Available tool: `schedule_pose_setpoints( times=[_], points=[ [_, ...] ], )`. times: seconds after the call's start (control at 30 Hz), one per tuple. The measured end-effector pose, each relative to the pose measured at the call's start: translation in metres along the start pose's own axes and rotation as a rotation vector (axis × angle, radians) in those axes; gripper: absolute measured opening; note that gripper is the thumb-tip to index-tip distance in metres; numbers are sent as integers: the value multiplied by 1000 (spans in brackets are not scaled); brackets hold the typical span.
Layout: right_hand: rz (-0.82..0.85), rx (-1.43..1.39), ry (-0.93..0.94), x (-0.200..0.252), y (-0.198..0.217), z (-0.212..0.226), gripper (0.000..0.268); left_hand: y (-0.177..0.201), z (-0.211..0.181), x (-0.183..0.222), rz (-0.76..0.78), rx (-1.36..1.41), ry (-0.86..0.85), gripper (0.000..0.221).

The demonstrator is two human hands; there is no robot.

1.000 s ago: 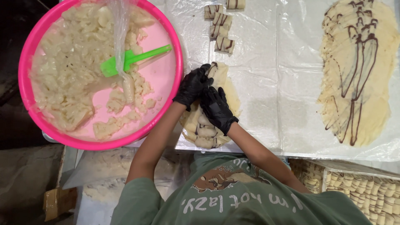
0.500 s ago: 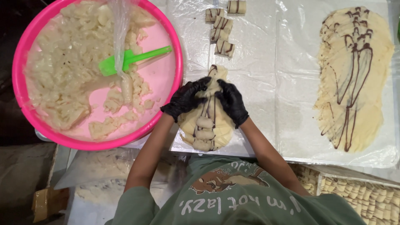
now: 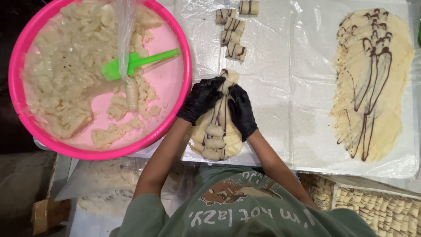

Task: Rolling dough strips around filling and cutting dough sheets to prepare small pastries

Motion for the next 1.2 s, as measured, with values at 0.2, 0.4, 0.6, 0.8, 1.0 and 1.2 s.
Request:
schedule_pose_setpoints(
  times=[0.2, 0.4, 0.6, 0.8, 1.0, 1.2],
  points=[
    [121, 349, 134, -28, -12, -30, 42, -8, -4, -5, 0, -601, -172, 59],
    [17, 585, 85, -80, -5, -53, 50, 4, 9, -69, -323, -605, -269, 52],
    [-187, 752, 152, -86, 8, -50, 39, 4, 18, -84, -8, -523, 174, 65],
    [284, 395, 466, -87, -10, -17, 39, 56, -54, -2, -251, -287, 6, 40],
    [-11, -70, -51, -34, 57, 36, 37, 60, -78, 106, 206, 126, 47, 70],
    [123, 768, 437, 42, 59, 41, 34, 39, -41, 127, 0, -277, -373, 59]
  ],
)
Point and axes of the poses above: each hand's wrist, its own x-axis away from the middle knuckle, its own y-axis out of the back of the hand, z = x × y, the point moved 8 cm from there along -x, towards the middle knuckle, and after that the axes turned 8 degrees about -x, right-handed, at the moved point
